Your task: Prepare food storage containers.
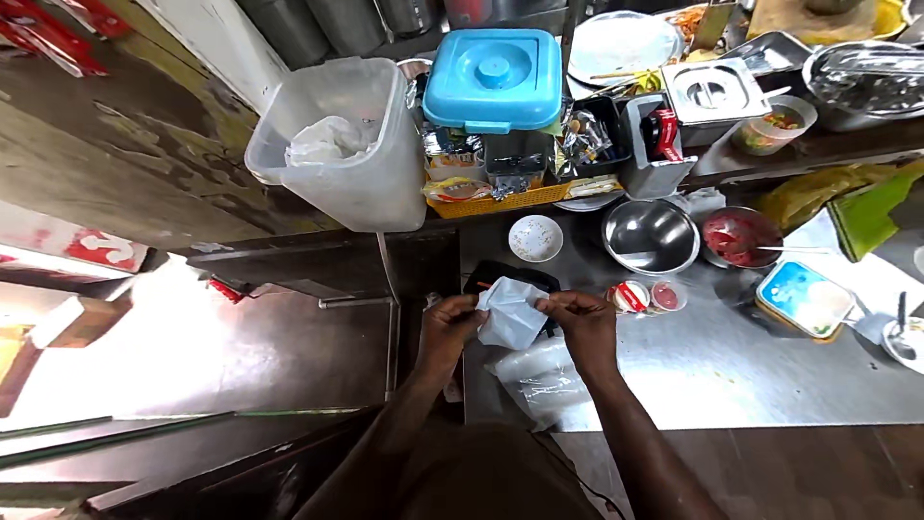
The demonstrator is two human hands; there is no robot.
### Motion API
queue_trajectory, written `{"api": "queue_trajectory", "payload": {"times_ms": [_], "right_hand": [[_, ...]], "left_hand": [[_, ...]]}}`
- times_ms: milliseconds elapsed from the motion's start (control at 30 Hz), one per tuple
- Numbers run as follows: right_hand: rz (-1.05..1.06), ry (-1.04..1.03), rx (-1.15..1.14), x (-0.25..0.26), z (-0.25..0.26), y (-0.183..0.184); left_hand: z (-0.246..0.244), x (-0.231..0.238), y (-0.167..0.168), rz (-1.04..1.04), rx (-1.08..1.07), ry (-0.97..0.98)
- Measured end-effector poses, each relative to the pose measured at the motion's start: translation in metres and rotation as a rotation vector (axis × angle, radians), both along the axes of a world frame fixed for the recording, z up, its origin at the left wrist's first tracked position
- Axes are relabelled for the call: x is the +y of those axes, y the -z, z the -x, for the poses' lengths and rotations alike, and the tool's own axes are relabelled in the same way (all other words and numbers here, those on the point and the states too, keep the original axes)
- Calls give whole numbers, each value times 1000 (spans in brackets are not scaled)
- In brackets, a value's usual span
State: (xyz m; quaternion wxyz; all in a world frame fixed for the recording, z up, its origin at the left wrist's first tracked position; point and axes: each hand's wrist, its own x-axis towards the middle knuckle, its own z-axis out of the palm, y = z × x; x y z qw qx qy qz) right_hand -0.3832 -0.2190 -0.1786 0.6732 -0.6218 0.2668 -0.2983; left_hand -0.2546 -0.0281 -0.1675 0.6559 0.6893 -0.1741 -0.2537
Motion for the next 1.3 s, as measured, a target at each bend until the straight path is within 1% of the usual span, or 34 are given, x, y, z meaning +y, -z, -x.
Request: {"api": "queue_trajectory", "payload": {"times_ms": [100, 167, 233, 300, 333, 367, 433, 500, 567, 633, 733, 800, 867, 933, 1033, 1167, 1300], "right_hand": [[13, 20, 52, 15, -17, 3], [90, 65, 98, 30, -26, 1], [330, 120, 182, 52, -33, -7], [570, 190, 154, 78, -49, -16], [636, 183, 125, 95, -59, -20], [648, 134, 120, 114, -71, -22], [604, 23, 169, 153, -98, -28], [569, -1, 183, 185, -128, -27], [521, 0, 162, 212, -153, -25], [481, 31, 134, 238, -171, -28], [467, 92, 159, 272, -196, -35], [438, 57, 191, 291, -212, -33], [334, 8, 201, 307, -225, -35], [244, -28, 196, 319, -235, -38], [221, -89, 144, 321, -247, -39], [196, -141, 70, 318, -265, -48], [73, -105, -2, 307, -271, -51]], "left_hand": [[-18, 13, 0, 0, 44, 40], [-33, 23, 4, 32, 47, 56], [-52, 36, 8, 68, 40, 74], [-73, 51, 11, 112, 55, 92], [-84, 60, 13, 135, 75, 111], [-96, 70, 15, 156, 96, 141], [-122, 91, 14, 182, 140, 222], [-150, 111, 12, 188, 218, 276], [-178, 130, 11, 152, 256, 295], [-201, 150, 7, 115, 238, 299], [-233, 177, 0, 68, 162, 326], [-248, 192, -1, 61, 126, 331], [-258, 206, 0, 96, 158, 333], [-269, 218, 0, 163, 217, 325], [-286, 232, 1, 260, 239, 336], [-298, 245, -2, 280, 252, 357], [-310, 247, -1, 283, 256, 372]]}}
